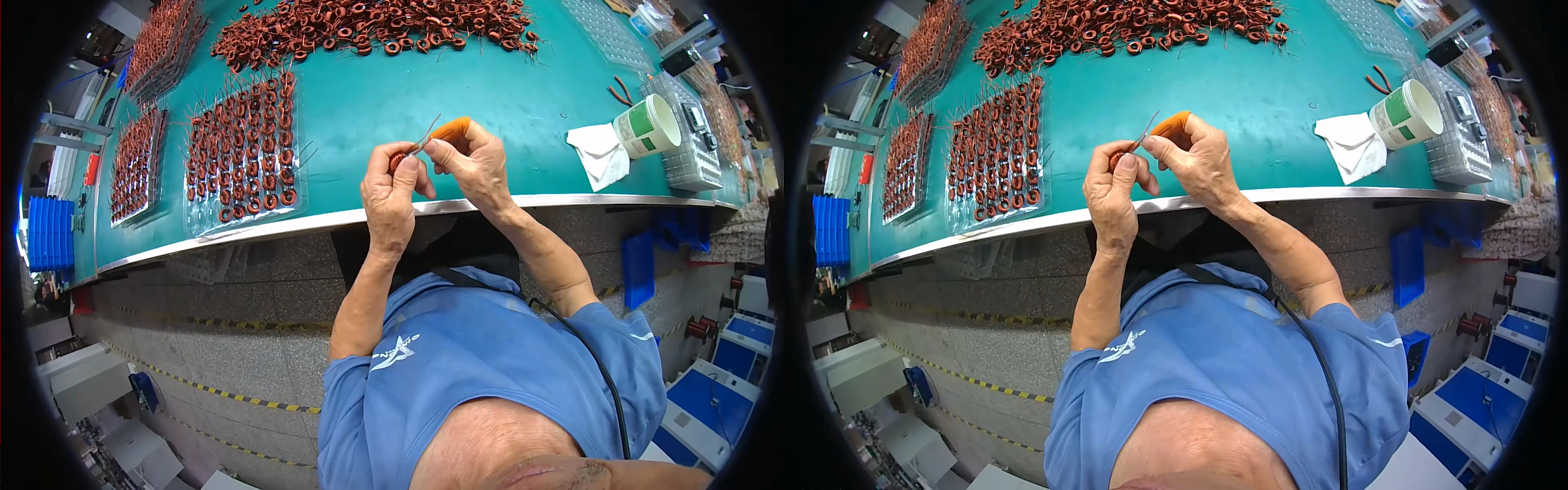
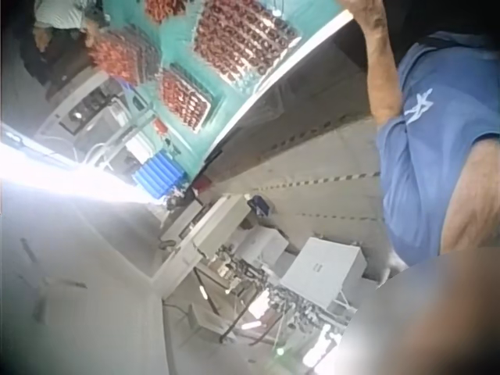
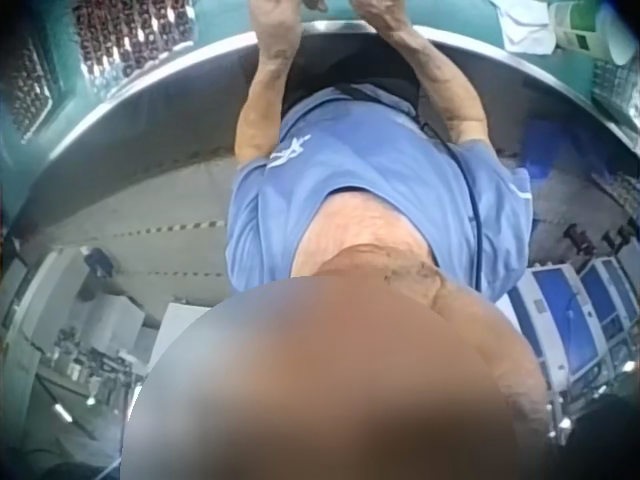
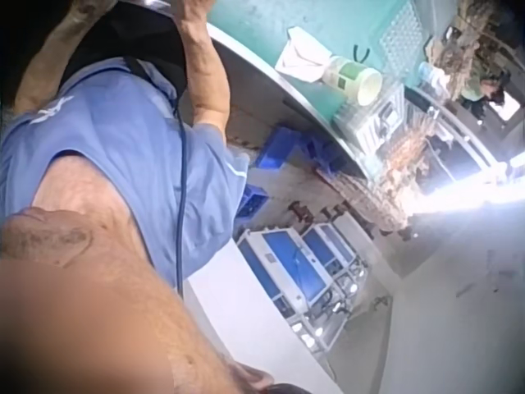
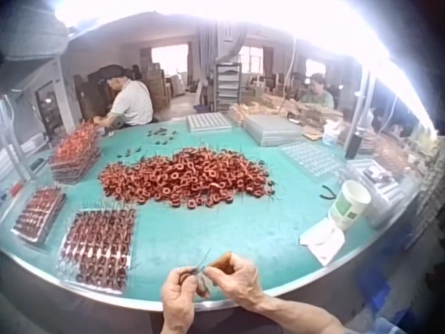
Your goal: Assembling and organizing small electronic toroid coils on a factory workbench.
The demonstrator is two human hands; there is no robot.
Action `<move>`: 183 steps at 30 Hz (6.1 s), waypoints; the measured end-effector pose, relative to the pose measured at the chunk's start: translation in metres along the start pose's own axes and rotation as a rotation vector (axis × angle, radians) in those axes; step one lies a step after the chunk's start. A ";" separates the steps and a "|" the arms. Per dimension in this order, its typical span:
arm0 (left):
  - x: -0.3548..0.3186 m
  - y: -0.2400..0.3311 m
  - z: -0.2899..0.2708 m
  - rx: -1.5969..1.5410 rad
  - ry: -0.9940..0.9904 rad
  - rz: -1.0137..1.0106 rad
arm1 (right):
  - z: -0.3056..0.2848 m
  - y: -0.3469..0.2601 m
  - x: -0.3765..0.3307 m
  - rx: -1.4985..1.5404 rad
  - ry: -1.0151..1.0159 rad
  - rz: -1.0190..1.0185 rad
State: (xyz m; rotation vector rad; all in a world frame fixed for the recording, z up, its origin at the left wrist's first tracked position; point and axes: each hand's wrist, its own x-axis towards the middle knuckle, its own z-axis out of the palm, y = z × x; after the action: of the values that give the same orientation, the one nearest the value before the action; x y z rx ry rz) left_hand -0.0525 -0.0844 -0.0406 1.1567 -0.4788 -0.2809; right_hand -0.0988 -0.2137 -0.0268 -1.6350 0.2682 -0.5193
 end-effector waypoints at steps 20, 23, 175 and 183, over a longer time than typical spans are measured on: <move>0.006 -0.005 -0.021 0.396 -0.010 -0.001 | -0.003 0.012 -0.005 0.188 -0.099 0.207; 0.009 -0.001 -0.023 0.719 -0.188 0.210 | 0.001 0.009 -0.003 0.291 -0.170 0.243; 0.045 -0.005 -0.024 -0.036 -0.100 -0.145 | -0.032 0.010 0.061 -0.001 -0.311 0.118; 0.044 0.001 -0.018 0.130 -0.174 -0.072 | -0.029 0.023 0.045 0.027 -0.305 0.069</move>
State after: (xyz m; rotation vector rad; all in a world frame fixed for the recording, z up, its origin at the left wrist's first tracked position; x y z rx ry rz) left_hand -0.0057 -0.0893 -0.0358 1.2840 -0.6157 -0.4198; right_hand -0.0705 -0.2629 -0.0394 -1.6469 0.0898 -0.2148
